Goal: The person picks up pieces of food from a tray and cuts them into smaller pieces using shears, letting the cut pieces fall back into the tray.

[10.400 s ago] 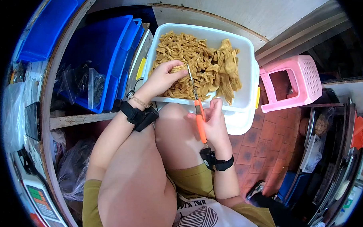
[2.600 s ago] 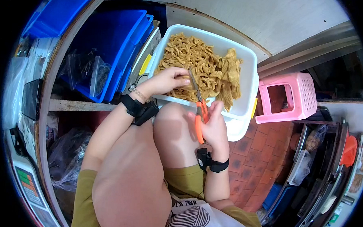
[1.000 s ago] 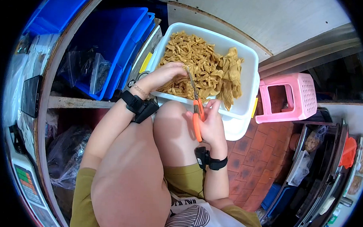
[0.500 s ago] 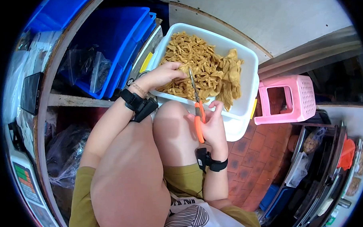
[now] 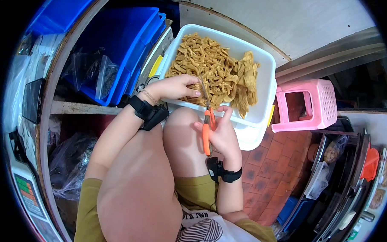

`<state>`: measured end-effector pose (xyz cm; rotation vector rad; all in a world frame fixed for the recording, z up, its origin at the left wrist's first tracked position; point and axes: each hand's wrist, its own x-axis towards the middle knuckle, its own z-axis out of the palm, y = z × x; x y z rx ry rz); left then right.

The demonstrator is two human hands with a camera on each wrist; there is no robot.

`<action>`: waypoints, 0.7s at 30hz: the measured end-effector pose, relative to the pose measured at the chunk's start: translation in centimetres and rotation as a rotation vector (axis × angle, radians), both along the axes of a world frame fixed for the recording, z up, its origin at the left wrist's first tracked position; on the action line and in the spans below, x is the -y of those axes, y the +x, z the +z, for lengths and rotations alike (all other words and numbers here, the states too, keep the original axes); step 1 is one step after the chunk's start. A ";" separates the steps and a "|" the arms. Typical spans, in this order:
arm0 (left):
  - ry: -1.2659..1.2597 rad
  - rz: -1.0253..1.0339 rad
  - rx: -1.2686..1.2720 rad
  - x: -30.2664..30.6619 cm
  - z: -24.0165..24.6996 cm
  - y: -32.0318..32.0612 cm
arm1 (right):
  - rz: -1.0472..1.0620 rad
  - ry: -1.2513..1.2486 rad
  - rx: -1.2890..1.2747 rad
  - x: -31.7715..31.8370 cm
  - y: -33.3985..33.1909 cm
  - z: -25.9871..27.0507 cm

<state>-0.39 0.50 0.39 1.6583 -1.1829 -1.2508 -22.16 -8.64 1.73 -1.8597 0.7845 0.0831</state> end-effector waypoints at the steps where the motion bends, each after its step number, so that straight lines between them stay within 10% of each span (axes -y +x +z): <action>1: 0.000 0.000 0.000 0.0 -0.1 0.0 | 0.000 0.000 0.000 0.0 -0.1 -0.3; 17: -0.059 -0.035 -0.010 -0.2 -0.5 -0.3 | -0.043 -0.223 0.029 0.3 -0.3 0.6; 21: -0.024 -0.089 0.327 0.1 -0.3 -0.5 | -0.051 -0.213 -0.025 0.3 -0.2 0.7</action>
